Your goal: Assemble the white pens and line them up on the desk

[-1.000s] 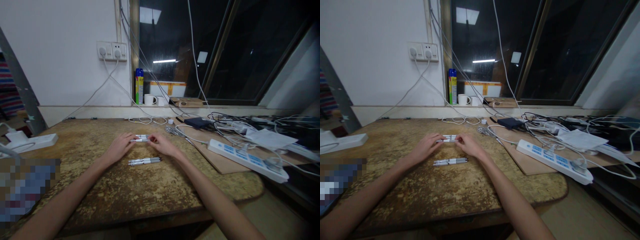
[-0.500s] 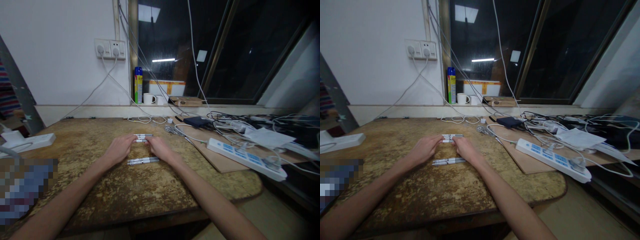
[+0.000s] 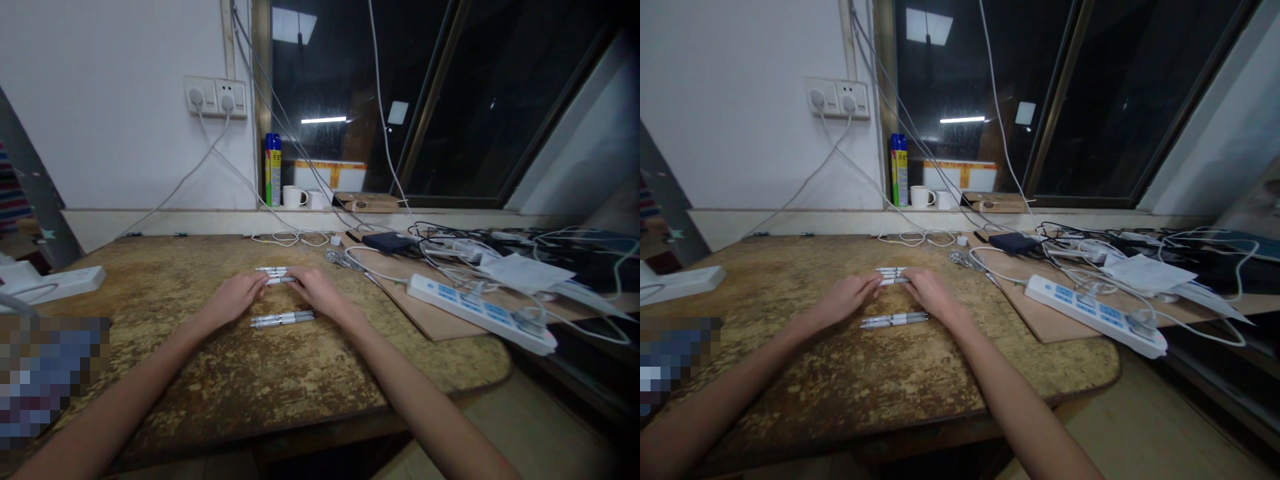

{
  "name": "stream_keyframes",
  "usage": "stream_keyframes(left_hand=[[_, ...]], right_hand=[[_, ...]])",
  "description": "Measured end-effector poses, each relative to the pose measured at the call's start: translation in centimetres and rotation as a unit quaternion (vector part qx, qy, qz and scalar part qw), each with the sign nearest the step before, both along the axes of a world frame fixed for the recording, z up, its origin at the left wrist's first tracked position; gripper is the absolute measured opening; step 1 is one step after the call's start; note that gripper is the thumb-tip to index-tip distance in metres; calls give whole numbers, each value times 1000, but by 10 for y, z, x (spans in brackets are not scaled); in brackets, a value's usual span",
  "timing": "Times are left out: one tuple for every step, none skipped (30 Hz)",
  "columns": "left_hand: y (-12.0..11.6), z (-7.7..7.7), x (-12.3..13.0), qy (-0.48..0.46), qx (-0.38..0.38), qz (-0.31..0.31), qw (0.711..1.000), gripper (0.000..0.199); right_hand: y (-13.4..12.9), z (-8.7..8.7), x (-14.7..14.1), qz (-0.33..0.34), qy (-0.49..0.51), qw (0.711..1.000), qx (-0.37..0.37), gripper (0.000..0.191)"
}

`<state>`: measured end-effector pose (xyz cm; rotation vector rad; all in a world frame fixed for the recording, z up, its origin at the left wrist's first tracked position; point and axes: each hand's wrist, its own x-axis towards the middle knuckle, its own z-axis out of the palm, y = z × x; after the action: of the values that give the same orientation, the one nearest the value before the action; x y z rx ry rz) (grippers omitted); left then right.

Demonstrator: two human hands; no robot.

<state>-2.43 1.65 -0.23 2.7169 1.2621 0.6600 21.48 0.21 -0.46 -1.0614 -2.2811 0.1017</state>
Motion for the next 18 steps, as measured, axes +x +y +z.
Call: stream_keyframes(left_hand=[[1,0,-2,-6,10,-3,1000,37],[2,1,-3,-13,19,-7,1000,37],[2,1,-4,-18,27,-9,999,36],[3,0,-5,-19,32,-12,999,36],[3,0,-5,-20,36,-14,999,35],[3,0,-5,-20,38,-17,999,35],[3,-1,-4,-21,40,-18,999,36],[3,-1,-4,-23,41,-18,999,36],[2,-1,-3,-24,41,-19,999,36],[2,-1,-2,-26,41,-19,999,37],[1,0,-1,-27,40,-19,999,37],[0,1,0,-27,39,-19,999,38],[0,1,0,-27,40,-19,999,38],[-1,2,0,-28,42,-20,999,38],[-1,2,0,-29,44,-20,998,37],[-1,2,0,-31,46,-22,998,37],[-1,2,0,-32,47,-24,998,36],[-1,2,-1,-32,47,-27,998,35]], right_hand=[[0,0,1,7,18,1000,-6,21],[1,0,1,10,34,999,-13,22],[1,0,1,11,46,999,-20,23],[2,1,2,12,57,998,-24,23],[2,1,2,15,66,997,-25,21],[2,1,2,18,75,997,-22,18],[2,1,2,22,84,996,-16,13],[2,2,1,24,95,995,-9,12],[1,2,1,26,107,994,-4,16],[1,2,1,26,117,993,-6,19],[0,2,0,26,124,992,-15,20],[0,3,0,25,128,991,-29,18],[-1,3,-1,26,127,991,-45,19],[-1,3,-1,29,126,990,-60,24],[-2,4,-2,33,127,989,-69,26],[-2,4,-3,40,134,988,-70,24],[-2,4,-3,47,145,986,-66,18],[-2,4,-4,53,160,984,-60,14]])
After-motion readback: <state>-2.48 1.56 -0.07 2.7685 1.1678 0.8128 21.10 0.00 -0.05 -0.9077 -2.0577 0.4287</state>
